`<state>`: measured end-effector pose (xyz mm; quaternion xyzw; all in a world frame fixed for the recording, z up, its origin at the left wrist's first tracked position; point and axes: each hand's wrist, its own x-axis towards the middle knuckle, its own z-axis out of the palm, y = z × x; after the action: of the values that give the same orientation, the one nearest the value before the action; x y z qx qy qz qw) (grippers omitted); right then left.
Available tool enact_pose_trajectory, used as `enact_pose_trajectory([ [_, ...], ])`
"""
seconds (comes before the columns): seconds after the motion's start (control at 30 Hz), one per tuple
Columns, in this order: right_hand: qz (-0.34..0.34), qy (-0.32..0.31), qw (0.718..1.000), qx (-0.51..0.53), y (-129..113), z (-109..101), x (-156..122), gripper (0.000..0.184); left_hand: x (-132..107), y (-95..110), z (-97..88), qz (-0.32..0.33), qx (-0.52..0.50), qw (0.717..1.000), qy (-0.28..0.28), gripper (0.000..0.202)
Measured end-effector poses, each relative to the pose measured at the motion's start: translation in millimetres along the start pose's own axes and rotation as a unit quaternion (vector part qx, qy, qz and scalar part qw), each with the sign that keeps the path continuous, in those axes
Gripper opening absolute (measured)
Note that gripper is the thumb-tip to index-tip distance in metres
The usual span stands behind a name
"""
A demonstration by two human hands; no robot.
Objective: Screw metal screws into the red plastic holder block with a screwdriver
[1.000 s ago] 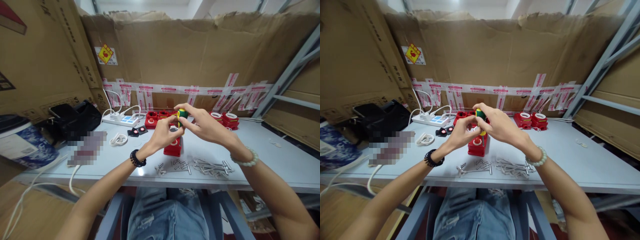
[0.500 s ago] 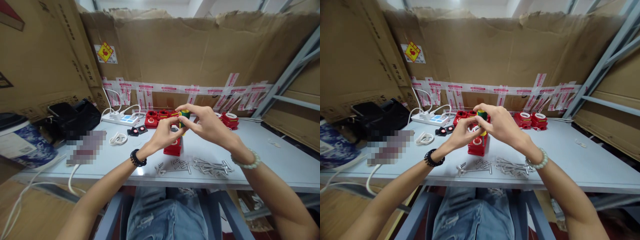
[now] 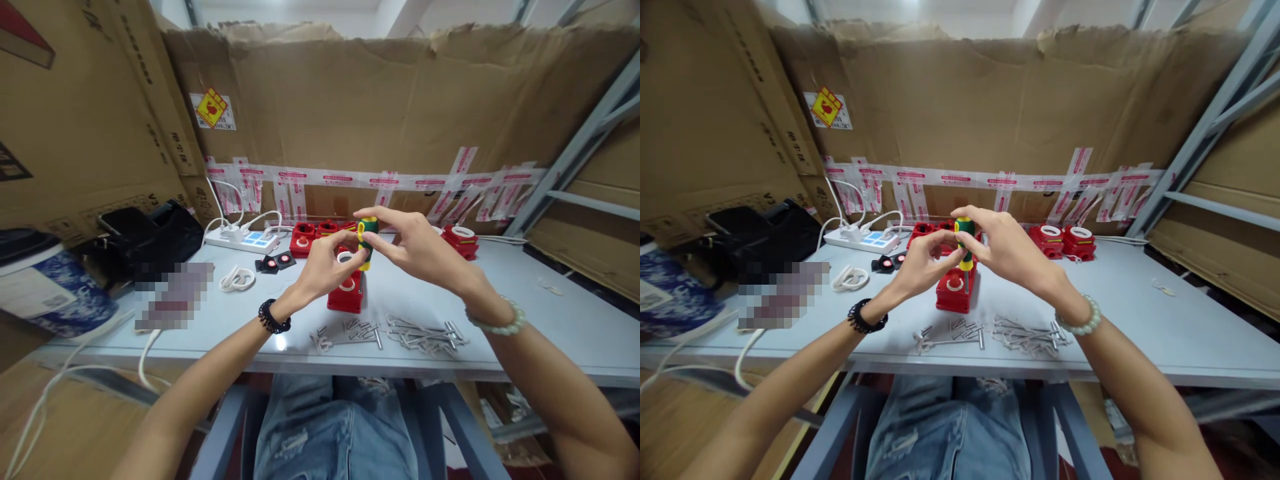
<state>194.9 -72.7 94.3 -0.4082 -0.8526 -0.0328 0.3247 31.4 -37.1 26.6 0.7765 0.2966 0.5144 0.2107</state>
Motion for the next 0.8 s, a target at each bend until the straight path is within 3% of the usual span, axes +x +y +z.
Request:
enact_pose_trajectory([
  [0.1,0.040,0.055,0.995,-0.072,-2,6,3,0.026,-1,3,2.9,0.009,0.011,1.000,0.014,0.018],
  [0.23,0.076,0.103,0.979,-0.158,-5,16,5,0.036,1,3,9.3,0.016,0.020,0.999,0.032,0.022],
  [0.5,-0.003,-0.010,1.000,0.016,-5,-4,-3,0.030,2,8,3.8,0.011,0.010,0.999,-0.049,0.008],
  [0.57,0.020,0.016,0.999,-0.026,-6,-2,-2,0.027,1,10,4.7,0.011,0.022,0.999,-0.035,0.008],
  [0.7,0.065,0.084,0.980,-0.170,-7,12,2,0.039,0,8,9.5,0.007,0.021,0.999,0.027,0.029],
  [0.8,0.076,0.095,0.975,-0.187,-6,19,4,0.045,1,2,10.5,0.010,0.020,0.999,0.038,0.028],
])
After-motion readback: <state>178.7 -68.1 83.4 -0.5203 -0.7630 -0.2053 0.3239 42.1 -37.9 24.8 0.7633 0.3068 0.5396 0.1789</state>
